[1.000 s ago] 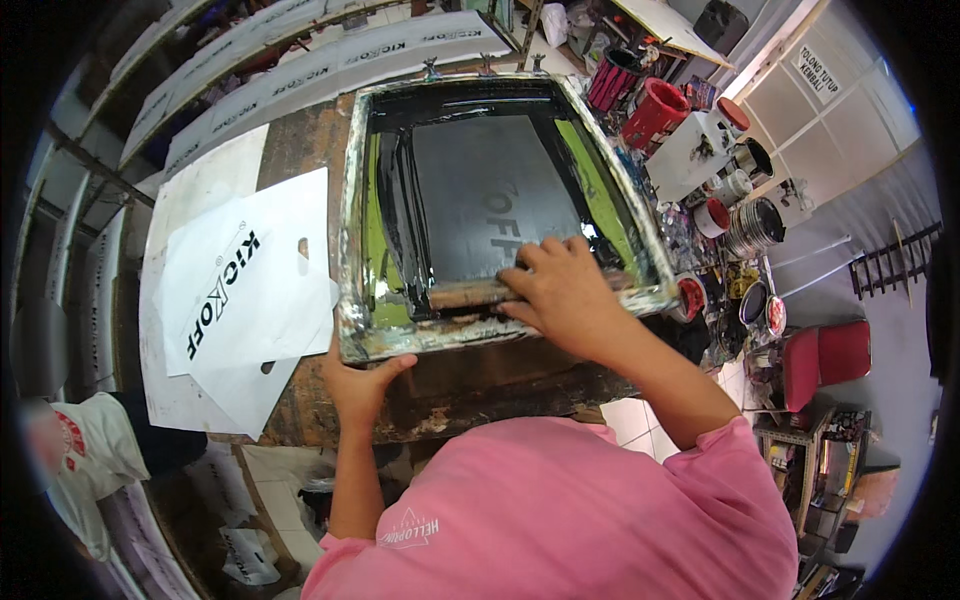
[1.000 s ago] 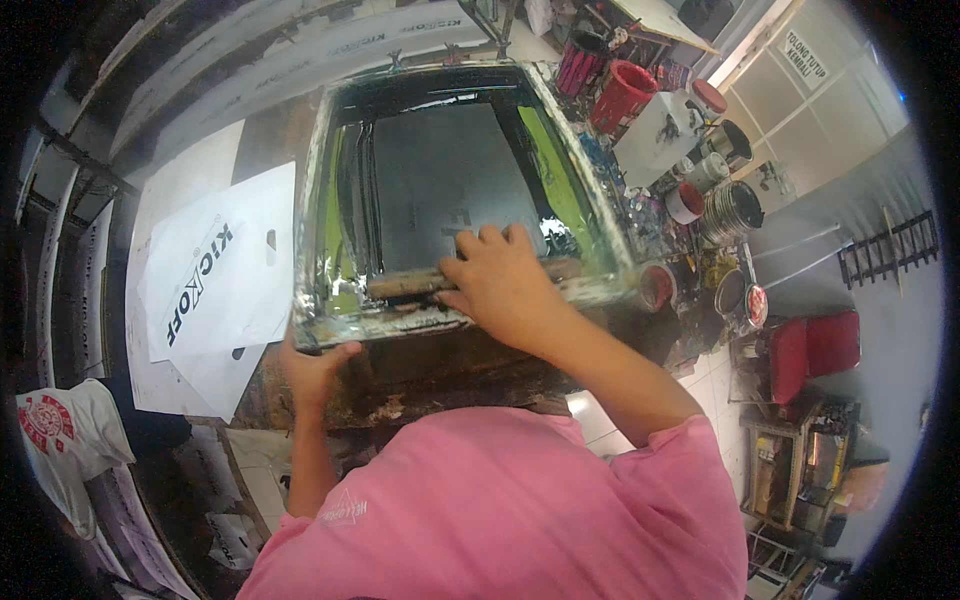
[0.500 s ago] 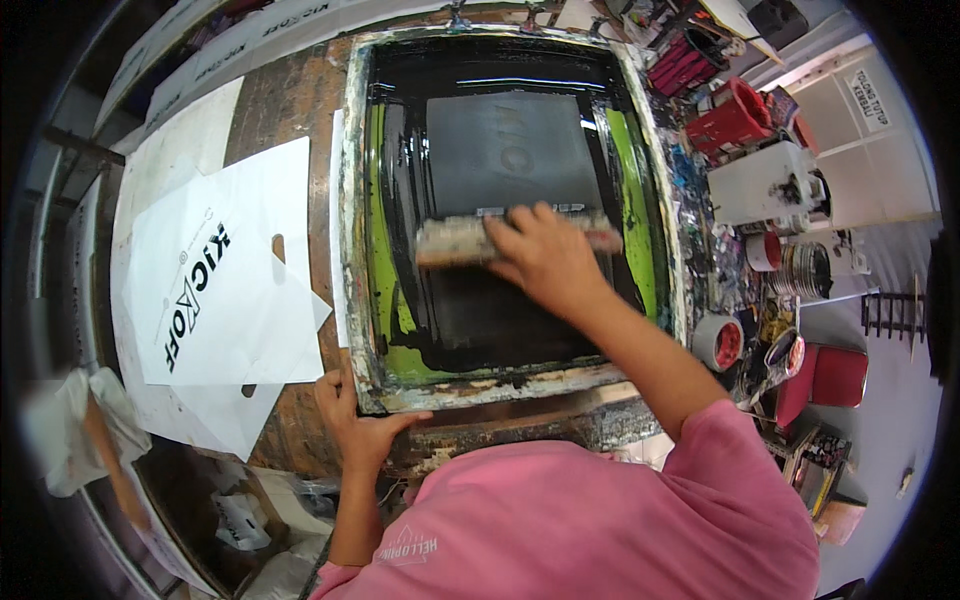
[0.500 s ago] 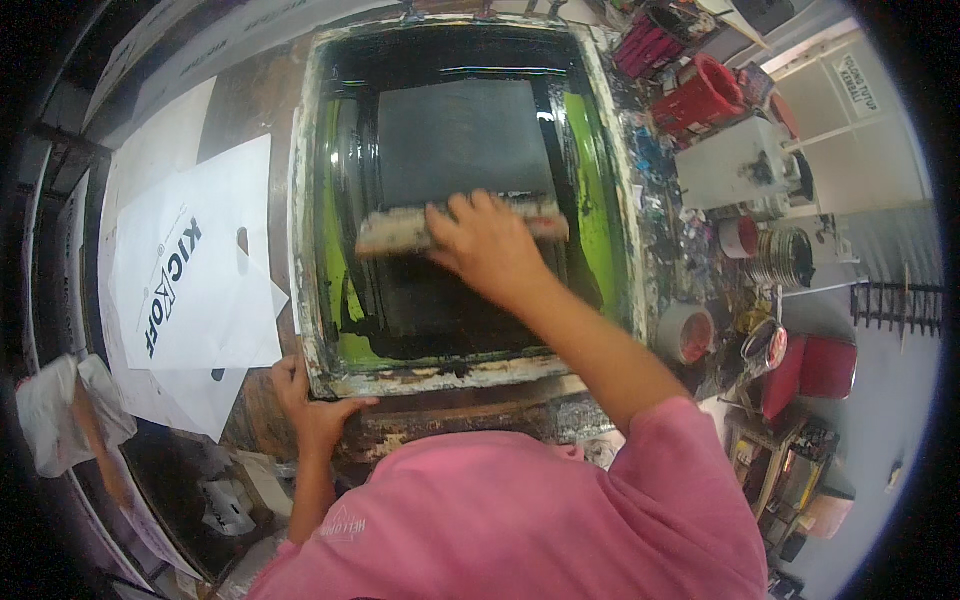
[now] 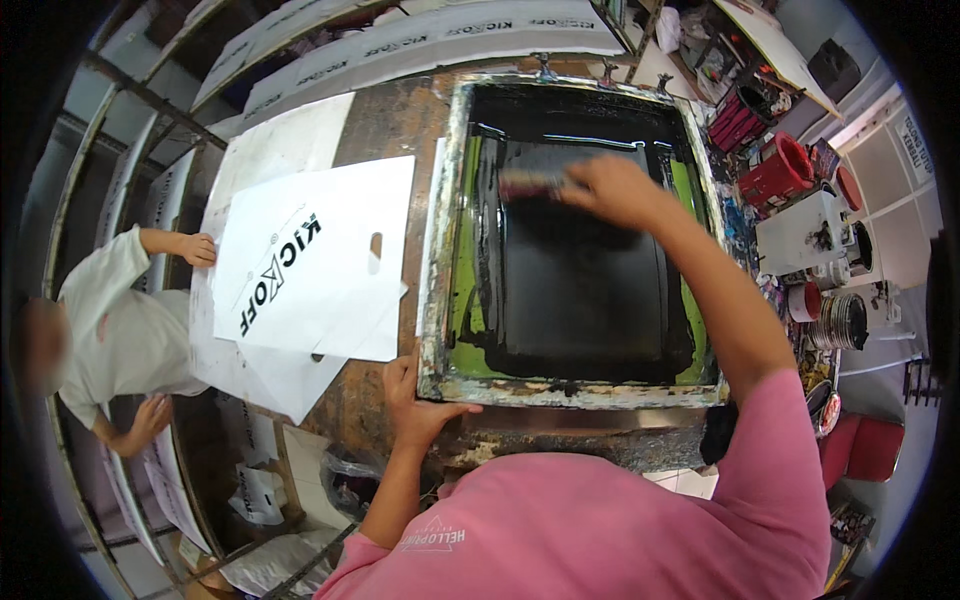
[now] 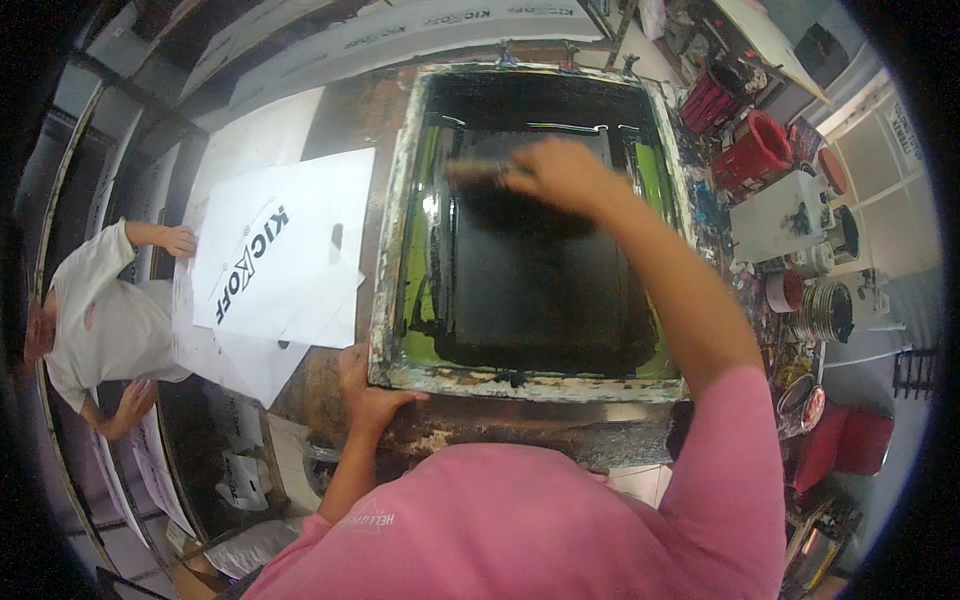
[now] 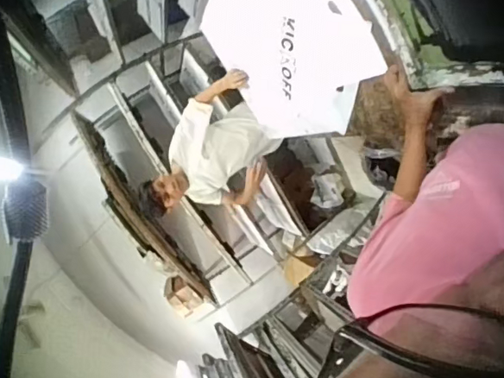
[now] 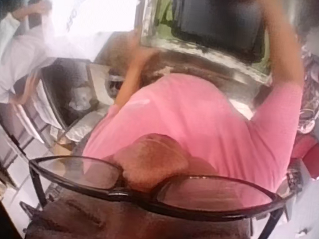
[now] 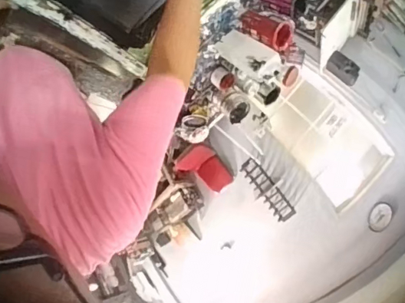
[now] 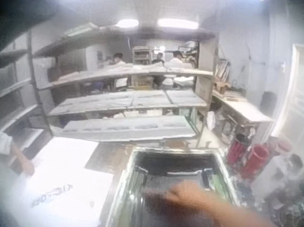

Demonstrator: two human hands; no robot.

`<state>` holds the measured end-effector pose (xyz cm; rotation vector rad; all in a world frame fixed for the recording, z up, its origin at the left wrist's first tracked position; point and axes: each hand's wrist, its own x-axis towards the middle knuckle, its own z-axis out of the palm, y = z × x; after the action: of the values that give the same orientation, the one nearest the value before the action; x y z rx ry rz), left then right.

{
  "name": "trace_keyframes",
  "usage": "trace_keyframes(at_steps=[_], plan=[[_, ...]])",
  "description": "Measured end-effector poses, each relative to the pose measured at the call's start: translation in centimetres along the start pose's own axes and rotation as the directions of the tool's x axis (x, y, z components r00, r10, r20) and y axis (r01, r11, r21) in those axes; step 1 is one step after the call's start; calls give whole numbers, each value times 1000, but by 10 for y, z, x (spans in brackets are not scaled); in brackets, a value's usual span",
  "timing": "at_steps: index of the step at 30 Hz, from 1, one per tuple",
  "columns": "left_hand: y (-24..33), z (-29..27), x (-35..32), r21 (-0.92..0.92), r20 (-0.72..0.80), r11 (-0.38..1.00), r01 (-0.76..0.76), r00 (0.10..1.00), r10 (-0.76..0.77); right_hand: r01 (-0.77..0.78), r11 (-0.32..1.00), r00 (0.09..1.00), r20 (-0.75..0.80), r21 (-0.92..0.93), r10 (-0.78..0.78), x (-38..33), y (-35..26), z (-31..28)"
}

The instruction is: The person is screen printing black logos onto white plastic bags by placing them one by one on a flat surface, lowering a screen over them, and dragging ink across the screen with a squeegee.

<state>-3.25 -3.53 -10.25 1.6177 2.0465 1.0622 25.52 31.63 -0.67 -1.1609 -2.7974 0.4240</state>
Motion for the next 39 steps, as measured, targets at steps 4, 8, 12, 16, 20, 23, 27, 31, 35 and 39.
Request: trace_keyframes(at_steps=[4,8,12,16,20,23,27,31,35,39], plan=[[6,1,0,-81,-25,997,5,1000,-7,-70,996,996,66,46,67,-141,-99,11],[41,-8,8,-538,-45,841,49,995,-87,-141,990,986,-94,-20,139,-205,-168,2],[89,-29,39,-783,-186,606,-139,982,-15,-203,941,870,-490,-272,46,-197,-204,-54],[97,-30,70,-616,-275,725,-309,946,170,-188,901,736,-663,-391,-134,-159,-190,-109],[65,6,47,511,180,835,-204,975,128,-163,908,650,-734,-387,-196,-138,-175,-139],[43,34,23,617,264,761,-200,964,40,-150,908,697,-694,-391,-183,-124,-176,-167],[48,37,22,542,339,821,-181,941,-16,-160,944,688,-719,-289,-103,-111,-195,-199],[85,22,53,334,239,922,-199,964,121,-68,992,728,-675,103,121,-109,-198,-229],[114,24,103,-105,-143,958,-268,957,252,-83,995,727,-686,-58,20,-94,-176,-240],[117,20,119,-337,-327,939,-64,944,-52,-86,987,724,-689,-137,-32,-92,-162,-236]])
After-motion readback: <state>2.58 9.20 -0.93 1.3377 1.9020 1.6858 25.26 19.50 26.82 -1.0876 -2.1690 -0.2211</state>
